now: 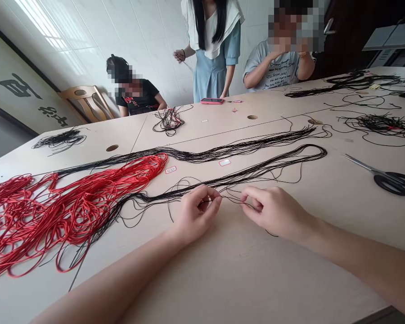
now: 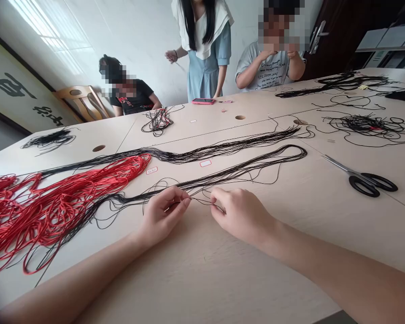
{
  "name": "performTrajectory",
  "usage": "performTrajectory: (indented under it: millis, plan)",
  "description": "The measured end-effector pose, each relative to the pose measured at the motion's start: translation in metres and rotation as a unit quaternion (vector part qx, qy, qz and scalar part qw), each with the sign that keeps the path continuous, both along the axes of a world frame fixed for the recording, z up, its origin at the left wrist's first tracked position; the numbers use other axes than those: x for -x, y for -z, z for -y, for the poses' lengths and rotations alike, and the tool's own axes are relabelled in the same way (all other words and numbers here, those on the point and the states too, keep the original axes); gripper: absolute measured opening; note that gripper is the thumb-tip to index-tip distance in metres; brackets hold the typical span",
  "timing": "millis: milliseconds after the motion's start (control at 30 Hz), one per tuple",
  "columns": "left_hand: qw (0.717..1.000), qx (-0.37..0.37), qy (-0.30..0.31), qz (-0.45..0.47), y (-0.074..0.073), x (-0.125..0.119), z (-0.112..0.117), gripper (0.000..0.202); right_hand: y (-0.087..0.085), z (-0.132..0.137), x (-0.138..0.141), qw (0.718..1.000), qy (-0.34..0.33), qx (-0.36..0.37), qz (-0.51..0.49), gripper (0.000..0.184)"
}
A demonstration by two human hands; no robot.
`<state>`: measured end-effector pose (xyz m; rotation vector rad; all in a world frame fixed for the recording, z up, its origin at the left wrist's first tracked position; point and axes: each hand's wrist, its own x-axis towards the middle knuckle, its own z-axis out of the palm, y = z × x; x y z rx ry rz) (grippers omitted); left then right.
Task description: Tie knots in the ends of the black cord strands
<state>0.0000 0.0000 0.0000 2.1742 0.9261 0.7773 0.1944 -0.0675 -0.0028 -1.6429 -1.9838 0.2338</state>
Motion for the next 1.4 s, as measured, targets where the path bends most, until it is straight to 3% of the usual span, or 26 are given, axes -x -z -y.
performTrajectory:
  millis: [333, 500, 633, 867, 1067, 1233, 1400]
  plan:
    - [1.0, -0.017, -0.005, -0.011, -0.002, -0.001, 0.001, 0.014, -0.013, 0.001, -0.006, 0.991, 0.044, 0.016, -0.127, 0.008]
    - [1.0, -0.022, 0.002, -0.015, -0.002, -0.001, 0.001, 0.012, -0.025, 0.003, -0.005, 0.962, 0.061, 0.088, -0.25, 0.013]
    - [0.999, -0.034, 0.002, -0.019, -0.002, -0.001, 0.002, 0.012, -0.029, 0.003, -0.003, 0.947, 0.071, 0.1, -0.296, 0.014]
    - [0.999, -0.043, 0.013, -0.015, -0.002, 0.0, 0.002, 0.011, -0.02, -0.002, -0.006, 0.935, 0.045, 0.027, -0.35, 0.015]
    - [0.998, -0.052, 0.02, -0.006, -0.002, 0.0, 0.002, 0.01, -0.014, -0.005, -0.01, 0.966, 0.019, -0.039, -0.256, 0.011]
    - [0.998, -0.055, 0.017, 0.001, -0.001, 0.0, 0.003, 0.01, -0.013, -0.001, -0.006, 0.968, -0.062, 0.07, -0.235, 0.024]
    - [0.999, -0.052, 0.009, 0.002, -0.002, -0.001, 0.003, 0.009, -0.008, 0.001, -0.003, 0.953, -0.045, 0.134, -0.266, 0.023]
